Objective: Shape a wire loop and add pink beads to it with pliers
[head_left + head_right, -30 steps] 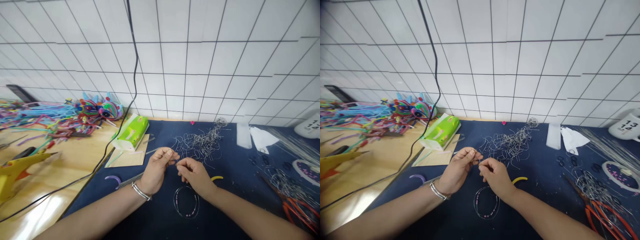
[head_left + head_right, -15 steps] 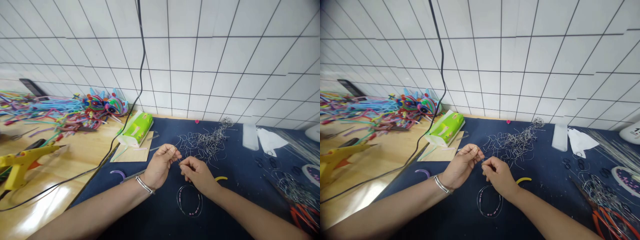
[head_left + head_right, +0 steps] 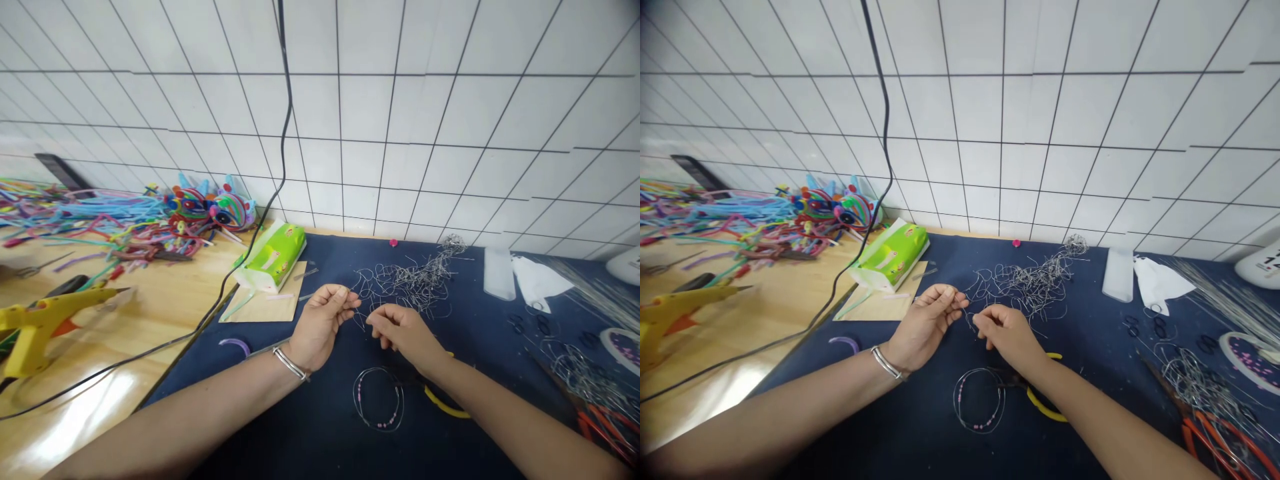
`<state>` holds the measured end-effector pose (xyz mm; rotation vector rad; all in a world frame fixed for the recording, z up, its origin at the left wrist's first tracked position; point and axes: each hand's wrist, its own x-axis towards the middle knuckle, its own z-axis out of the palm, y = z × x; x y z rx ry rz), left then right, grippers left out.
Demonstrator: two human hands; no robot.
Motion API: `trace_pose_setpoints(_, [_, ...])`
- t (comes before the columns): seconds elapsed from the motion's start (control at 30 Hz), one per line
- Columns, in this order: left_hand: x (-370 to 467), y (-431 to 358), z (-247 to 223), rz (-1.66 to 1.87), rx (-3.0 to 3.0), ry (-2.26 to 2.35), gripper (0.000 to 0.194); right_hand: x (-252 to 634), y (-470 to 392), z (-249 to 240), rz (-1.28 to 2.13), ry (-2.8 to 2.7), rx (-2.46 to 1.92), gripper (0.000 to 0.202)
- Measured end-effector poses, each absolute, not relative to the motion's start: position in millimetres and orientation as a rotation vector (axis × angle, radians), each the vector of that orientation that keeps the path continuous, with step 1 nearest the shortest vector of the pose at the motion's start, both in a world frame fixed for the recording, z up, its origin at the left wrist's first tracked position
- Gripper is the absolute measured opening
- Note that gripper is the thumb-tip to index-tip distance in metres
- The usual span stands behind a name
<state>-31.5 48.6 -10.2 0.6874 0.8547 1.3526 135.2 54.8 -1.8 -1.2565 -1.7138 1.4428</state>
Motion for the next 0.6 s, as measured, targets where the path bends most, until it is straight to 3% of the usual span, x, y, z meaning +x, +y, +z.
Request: trace_pose_setpoints(0.6, [-31.5, 47.4, -11.0, 1.324, 0.695, 0.811, 0.013, 129.1, 46.8, -8.3, 1.234, -1.936, -1.205, 0.010])
